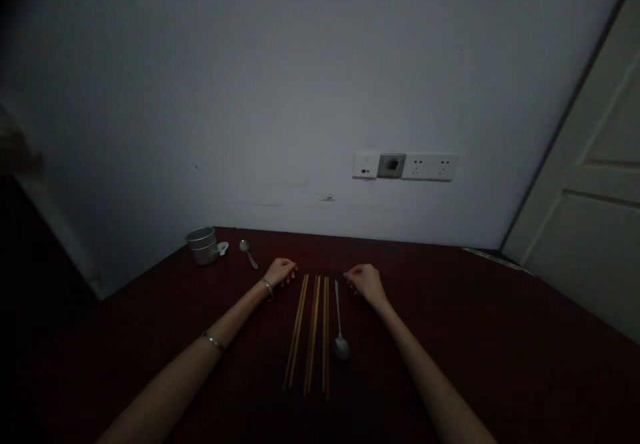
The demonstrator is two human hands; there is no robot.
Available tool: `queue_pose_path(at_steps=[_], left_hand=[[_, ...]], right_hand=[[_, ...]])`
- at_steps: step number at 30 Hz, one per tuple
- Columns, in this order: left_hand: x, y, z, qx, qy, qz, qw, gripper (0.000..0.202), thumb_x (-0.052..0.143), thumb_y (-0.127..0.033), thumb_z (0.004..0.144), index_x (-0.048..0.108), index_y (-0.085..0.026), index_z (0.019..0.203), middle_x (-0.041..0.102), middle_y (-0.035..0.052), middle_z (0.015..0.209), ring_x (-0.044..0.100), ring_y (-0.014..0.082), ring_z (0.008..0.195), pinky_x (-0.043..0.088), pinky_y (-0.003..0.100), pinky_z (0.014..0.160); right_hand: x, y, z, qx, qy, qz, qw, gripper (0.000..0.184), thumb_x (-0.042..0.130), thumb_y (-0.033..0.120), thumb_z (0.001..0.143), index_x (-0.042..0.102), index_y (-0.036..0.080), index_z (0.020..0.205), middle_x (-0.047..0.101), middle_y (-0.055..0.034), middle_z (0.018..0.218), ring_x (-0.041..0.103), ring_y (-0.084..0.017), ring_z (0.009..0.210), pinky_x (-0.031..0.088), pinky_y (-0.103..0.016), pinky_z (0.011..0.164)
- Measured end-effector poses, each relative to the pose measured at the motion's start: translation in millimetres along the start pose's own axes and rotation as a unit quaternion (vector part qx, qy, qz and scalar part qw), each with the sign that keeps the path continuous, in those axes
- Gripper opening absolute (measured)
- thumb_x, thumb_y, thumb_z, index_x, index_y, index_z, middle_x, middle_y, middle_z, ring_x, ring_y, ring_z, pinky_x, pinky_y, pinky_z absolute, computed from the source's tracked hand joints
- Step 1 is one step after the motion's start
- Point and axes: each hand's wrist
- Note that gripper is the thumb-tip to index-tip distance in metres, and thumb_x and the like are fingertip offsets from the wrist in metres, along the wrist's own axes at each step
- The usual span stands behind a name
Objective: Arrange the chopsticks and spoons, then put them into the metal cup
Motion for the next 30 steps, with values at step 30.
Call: queue_pose_path(at_steps=[30], left_hand=[[-159.1, 5, 38, 0.105, 0.007, 0.451, 0.886, 0.025, 0.057, -0.007, 0.058, 0.068, -0.019, 0.077, 0.065, 0.0037, 0.081, 0.058, 0.0164, 0.076, 0.042, 0.022, 0.066]], right_hand=[[-9, -69, 20, -0.196, -0.147, -0.284, 0.927, 0.029, 0.039, 0.032, 0.079, 0.063, 0.016, 0.083, 0.06, -0.011, 0.089, 0.056, -0.023, 0.082, 0.042, -0.033, 0.074]])
Point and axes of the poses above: each hand's wrist, its own z-axis towards the middle knuckle, its own x-axis out of the palm, y = z × x
